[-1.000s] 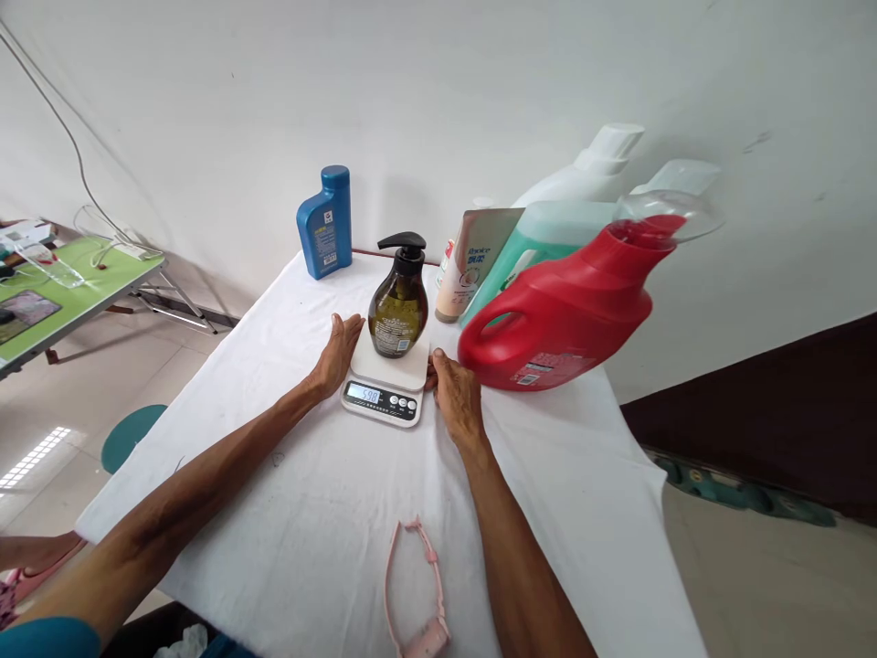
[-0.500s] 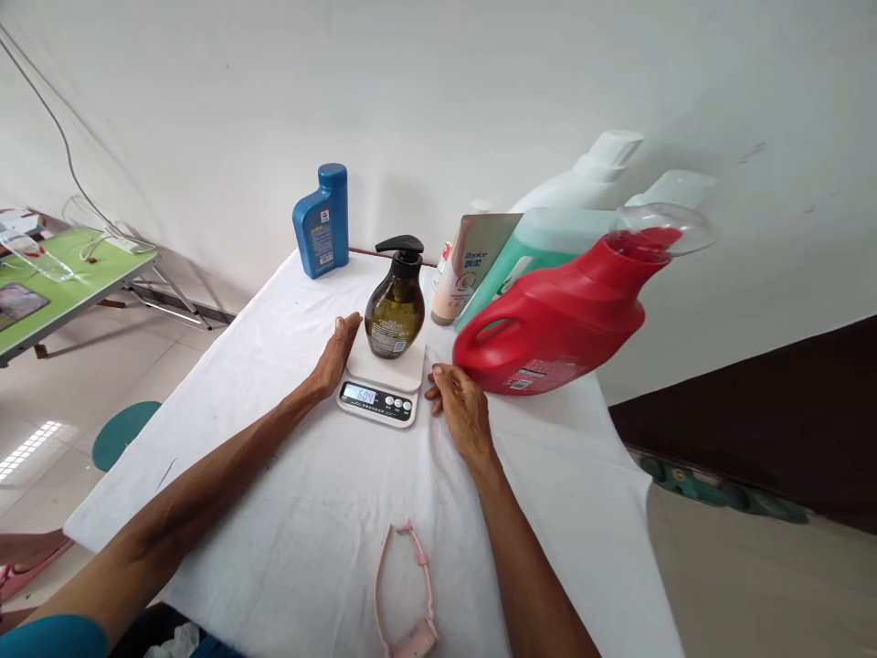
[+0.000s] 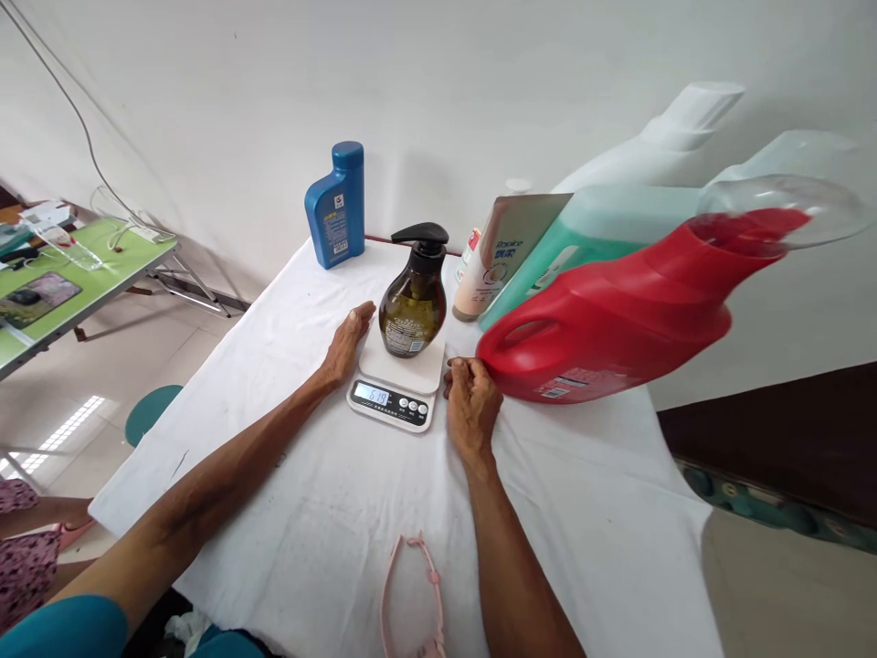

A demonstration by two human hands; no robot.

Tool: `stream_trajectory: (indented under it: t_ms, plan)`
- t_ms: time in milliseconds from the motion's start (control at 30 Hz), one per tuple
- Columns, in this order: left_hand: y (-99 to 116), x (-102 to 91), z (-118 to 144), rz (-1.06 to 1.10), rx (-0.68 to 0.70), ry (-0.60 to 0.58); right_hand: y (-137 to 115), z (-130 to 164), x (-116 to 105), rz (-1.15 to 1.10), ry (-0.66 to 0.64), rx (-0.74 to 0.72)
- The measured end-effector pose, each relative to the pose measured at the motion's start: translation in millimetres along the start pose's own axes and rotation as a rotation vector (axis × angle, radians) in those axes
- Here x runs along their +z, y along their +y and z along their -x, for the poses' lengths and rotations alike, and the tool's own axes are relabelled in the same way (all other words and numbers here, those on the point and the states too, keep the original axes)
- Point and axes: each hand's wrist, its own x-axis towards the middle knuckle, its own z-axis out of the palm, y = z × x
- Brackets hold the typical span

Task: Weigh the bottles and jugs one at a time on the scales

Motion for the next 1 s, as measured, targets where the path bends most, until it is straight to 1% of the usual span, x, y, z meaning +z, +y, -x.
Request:
stream_trajectory:
  t_ms: [167,367,533,700,833,1000]
  plan:
    - [-0.9,0.5,-1.1,-0.008,0.015,0.004,0.7,-0.8,-0.2,-0.019,-0.009,0.027]
    - [1.2,2.2,-1.3,0.045,0.014,0.01,1.2,-2.9,0.4,-0.021,-0.015,0.038]
    - [3.4,3.2,-1.9,0.098,-0.012,0.011,0.5,-3.1,-0.7,-0.034,-0.009,0.034]
    - [-0.5,2.8,-5.3,0.169,-0.046,0.026,0.2,-2.8,-1.8,0.009,-0.012,0.01]
    - [-0.3,2.3,-6.5,0.189,-0.072,0.032,1.7,-3.5,-2.0,0.036,-0.016,-0.008]
    - [1.5,3.3,-6.9,0.212,-0.08,0.03,2.5,-3.3,-1.7,0.032,-0.021,0.006]
